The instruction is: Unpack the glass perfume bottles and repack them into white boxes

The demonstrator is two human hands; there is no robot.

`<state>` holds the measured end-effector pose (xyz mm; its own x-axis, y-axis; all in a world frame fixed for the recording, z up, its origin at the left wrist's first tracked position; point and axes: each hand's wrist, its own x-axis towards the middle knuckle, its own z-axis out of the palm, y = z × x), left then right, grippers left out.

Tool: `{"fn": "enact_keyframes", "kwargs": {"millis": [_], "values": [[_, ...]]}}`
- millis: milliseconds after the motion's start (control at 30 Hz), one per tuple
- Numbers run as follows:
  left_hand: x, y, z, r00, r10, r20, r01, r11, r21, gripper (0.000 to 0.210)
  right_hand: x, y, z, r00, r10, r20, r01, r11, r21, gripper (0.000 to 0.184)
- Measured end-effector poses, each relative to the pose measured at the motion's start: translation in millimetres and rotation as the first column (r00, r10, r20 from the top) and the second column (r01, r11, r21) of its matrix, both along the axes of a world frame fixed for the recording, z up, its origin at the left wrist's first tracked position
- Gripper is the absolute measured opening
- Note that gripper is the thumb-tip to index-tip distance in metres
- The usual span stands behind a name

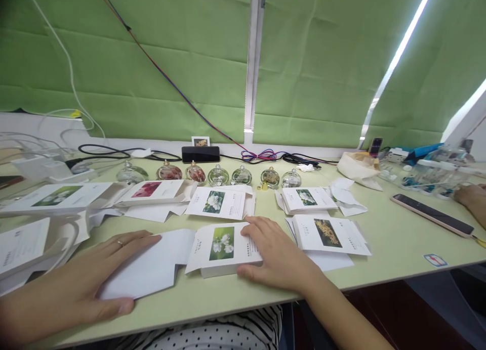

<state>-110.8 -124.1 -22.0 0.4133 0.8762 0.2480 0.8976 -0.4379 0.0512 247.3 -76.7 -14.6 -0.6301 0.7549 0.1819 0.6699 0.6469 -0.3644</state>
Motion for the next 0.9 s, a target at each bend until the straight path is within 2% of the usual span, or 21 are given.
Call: {"fn": "enact_keyframes", "kwargs": {"millis": [67, 133, 233, 300, 367, 533, 700, 833, 900], "values": [[0, 3, 4.0, 0.999, -0.027, -0.032, 0.025, 0.998, -0.056, 0.070, 0, -1, -0.7, 0.999, 0.000, -0.034, 0.000, 1.000, 0.002, 0.049], [2, 4, 7.8, 0.998, -0.024, -0.052, 0.021, 0.999, -0.050, 0.070, 1, -1, -1.4, 0.995, 0.004, -0.104, -0.004, 1.000, -0.005, 0.049], [15, -1, 12.4, 1.000, 0.005, -0.022, -0.003, 0.996, 0.090, 0.068, 5, 0, -2.3, 0.966, -0.001, -0.259, -0.006, 1.000, -0.024, 0.055], [30, -8, 15.7, 0.998, -0.059, 0.006, 0.057, 0.987, 0.149, 0.063, 6, 1, -2.8, 0.949, 0.020, -0.316, -0.028, 0.999, -0.020, 0.060], [47, -16, 19.0, 0.985, -0.170, 0.016, 0.167, 0.977, 0.134, 0.059, 7, 1, -3.0, 0.951, 0.082, -0.298, -0.086, 0.996, -0.001, 0.065], [79, -28, 24.0, 0.966, -0.213, 0.148, 0.184, 0.965, 0.187, 0.049, 4, -1, -3.9, 0.957, 0.228, -0.180, -0.233, 0.973, -0.005, 0.074], [90, -22, 21.1, 0.963, -0.169, 0.210, 0.135, 0.977, 0.165, 0.041, 1, -1, -6.1, 0.955, 0.275, -0.108, -0.272, 0.962, 0.040, 0.074], [96, -22, 14.6, 0.964, -0.117, 0.237, 0.062, 0.972, 0.227, 0.036, 0, -1, -7.5, 0.958, 0.280, -0.068, -0.270, 0.955, 0.126, 0.075], [97, -25, 12.8, 0.957, -0.103, 0.272, 0.045, 0.976, 0.211, 0.037, 0, -1, -7.6, 0.957, 0.284, -0.064, -0.272, 0.951, 0.147, 0.076]]}}
